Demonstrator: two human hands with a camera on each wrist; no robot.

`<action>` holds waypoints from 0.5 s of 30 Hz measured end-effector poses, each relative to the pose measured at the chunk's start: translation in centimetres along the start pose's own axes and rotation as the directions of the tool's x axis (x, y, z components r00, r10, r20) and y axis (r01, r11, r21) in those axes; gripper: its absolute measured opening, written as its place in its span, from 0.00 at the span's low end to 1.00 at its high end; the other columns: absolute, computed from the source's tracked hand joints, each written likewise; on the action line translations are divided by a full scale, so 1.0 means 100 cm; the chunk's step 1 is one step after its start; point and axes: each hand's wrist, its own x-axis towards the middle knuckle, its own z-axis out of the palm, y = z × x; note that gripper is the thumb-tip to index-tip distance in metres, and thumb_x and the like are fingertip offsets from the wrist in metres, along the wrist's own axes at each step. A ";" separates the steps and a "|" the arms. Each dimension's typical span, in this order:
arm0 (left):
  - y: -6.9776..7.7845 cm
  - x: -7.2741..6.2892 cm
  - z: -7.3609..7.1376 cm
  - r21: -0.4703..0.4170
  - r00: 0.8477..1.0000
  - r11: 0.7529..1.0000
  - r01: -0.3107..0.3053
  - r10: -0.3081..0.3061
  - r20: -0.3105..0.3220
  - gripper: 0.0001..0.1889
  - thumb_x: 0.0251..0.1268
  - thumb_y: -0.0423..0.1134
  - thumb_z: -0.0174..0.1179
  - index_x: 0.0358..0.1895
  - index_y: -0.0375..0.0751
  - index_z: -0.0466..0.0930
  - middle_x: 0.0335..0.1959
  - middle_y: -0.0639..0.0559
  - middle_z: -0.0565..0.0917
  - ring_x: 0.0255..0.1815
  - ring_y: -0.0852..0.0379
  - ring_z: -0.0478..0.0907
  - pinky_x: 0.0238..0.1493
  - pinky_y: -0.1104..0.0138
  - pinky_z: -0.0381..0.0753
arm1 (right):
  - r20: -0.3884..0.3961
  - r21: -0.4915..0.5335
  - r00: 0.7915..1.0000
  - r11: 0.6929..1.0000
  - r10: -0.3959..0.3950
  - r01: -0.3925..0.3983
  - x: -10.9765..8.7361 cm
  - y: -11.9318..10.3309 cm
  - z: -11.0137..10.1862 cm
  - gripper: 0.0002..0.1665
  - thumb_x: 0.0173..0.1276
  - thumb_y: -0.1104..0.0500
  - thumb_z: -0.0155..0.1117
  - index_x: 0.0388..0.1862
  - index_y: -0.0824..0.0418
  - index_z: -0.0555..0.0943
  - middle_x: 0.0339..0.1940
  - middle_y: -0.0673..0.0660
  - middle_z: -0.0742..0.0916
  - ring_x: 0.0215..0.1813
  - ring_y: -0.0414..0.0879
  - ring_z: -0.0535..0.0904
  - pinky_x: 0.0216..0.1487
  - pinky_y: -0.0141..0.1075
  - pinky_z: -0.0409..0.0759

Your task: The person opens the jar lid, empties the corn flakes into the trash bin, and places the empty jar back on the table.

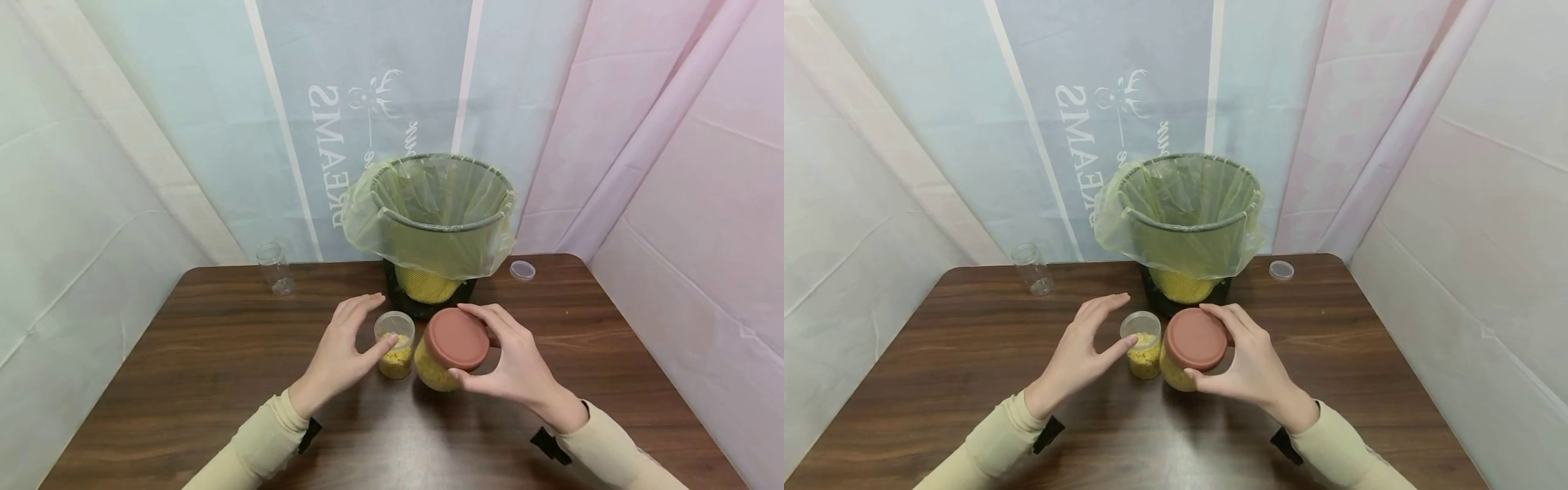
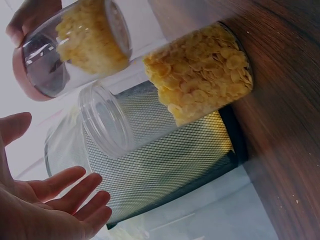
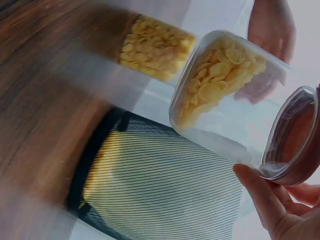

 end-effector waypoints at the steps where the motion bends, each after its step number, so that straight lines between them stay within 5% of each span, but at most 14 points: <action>1: 0.001 0.000 0.000 -0.004 1.000 1.000 -0.002 0.002 0.003 0.31 0.55 0.52 0.66 0.62 0.46 0.72 0.62 0.52 0.75 0.66 0.55 0.65 0.66 0.56 0.66 | -0.013 0.016 1.000 1.000 -0.017 0.017 0.002 -0.005 -0.002 0.50 0.30 0.58 0.81 0.60 0.60 0.74 0.45 0.51 0.81 0.43 0.39 0.78 0.40 0.22 0.79; 8: 0.007 -0.001 -0.001 -0.053 0.997 0.997 -0.053 0.055 0.049 0.35 0.51 0.52 0.69 0.64 0.48 0.69 0.62 0.53 0.74 0.66 0.55 0.65 0.66 0.57 0.66 | -0.055 0.114 0.998 0.993 -0.010 0.016 0.015 -0.041 -0.019 0.46 0.30 0.66 0.78 0.56 0.69 0.75 0.41 0.58 0.81 0.40 0.41 0.79 0.34 0.24 0.81; 15: 0.016 -0.003 0.000 -0.083 0.992 0.994 -0.065 0.073 0.100 0.41 0.48 0.57 0.70 0.67 0.50 0.66 0.65 0.54 0.71 0.68 0.54 0.63 0.66 0.54 0.65 | -0.071 0.179 0.997 0.984 0.013 0.000 0.018 -0.048 -0.026 0.44 0.32 0.69 0.77 0.56 0.72 0.75 0.41 0.59 0.81 0.43 0.40 0.78 0.35 0.24 0.81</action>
